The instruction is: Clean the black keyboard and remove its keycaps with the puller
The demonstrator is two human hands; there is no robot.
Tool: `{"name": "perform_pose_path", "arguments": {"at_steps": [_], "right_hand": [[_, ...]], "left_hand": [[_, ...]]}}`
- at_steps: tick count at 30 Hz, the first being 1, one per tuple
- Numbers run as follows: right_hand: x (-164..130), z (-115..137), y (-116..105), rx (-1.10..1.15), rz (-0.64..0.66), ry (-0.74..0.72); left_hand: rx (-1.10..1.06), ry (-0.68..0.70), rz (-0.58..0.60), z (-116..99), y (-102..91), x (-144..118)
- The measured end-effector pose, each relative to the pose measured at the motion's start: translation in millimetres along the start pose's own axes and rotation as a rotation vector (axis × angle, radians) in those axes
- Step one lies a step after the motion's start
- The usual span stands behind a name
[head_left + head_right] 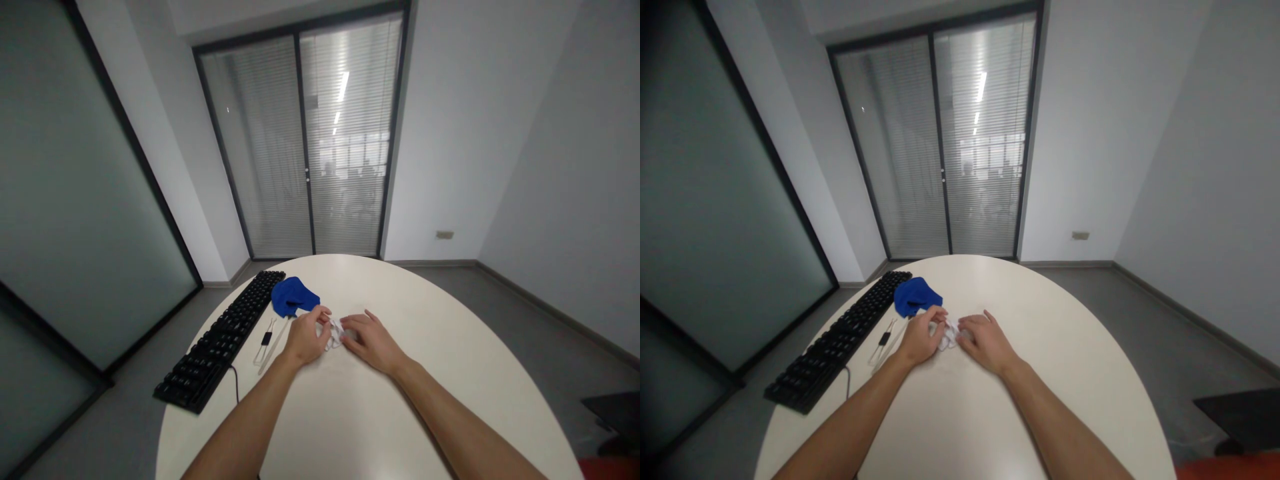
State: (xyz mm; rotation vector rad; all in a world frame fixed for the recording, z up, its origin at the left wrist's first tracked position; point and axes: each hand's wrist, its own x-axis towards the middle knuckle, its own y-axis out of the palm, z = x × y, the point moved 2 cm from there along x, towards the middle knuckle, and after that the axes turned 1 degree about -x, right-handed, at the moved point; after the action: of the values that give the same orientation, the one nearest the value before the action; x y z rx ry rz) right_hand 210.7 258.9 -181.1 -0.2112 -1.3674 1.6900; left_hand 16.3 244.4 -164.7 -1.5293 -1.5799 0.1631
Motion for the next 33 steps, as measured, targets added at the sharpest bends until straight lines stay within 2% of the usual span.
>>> {"name": "perform_pose_path", "arguments": {"at_steps": [4, 7, 10, 14, 17, 19, 23, 25, 33], "right_hand": [[1.1, 4.4, -2.0, -0.033, -0.023, -0.034], [2.5, 10.8, -4.7, -0.02, -0.043, -0.048], [3.3, 16.7, -4.2, 0.011, -0.04, -0.099], [3.2, 19.0, 1.2, -0.011, 0.007, -0.141], [3.6, 17.5, 3.7, -0.03, 0.008, -0.11], [4.0, 16.6, 3.7, -0.035, 0.002, -0.102], [4.4, 15.5, 1.6, -0.025, 0.008, -0.106], [4.6, 14.6, 0.5, -0.022, 0.018, -0.103], [9.7, 8.3, 0.9, -0.017, 0.039, -0.077]], "left_hand": [[0.031, -0.037, 0.057, 0.2, -4.5, -4.1], [0.16, -0.007, 0.146, 2.6, -1.6, -6.1], [0.272, 0.009, 0.18, 4.9, 0.2, -6.5], [0.363, -0.023, 0.062, 9.9, -5.3, -6.0], [0.502, -0.169, -0.08, 22.1, -13.2, -5.6], [0.549, -0.3, -0.128, 33.3, -17.8, -3.7], [0.515, -0.48, -0.071, 52.1, -23.3, 9.7], [0.517, -0.512, -0.038, 57.4, -26.4, 21.1], [0.599, -0.574, -0.044, 79.7, -33.7, 64.6]]}}
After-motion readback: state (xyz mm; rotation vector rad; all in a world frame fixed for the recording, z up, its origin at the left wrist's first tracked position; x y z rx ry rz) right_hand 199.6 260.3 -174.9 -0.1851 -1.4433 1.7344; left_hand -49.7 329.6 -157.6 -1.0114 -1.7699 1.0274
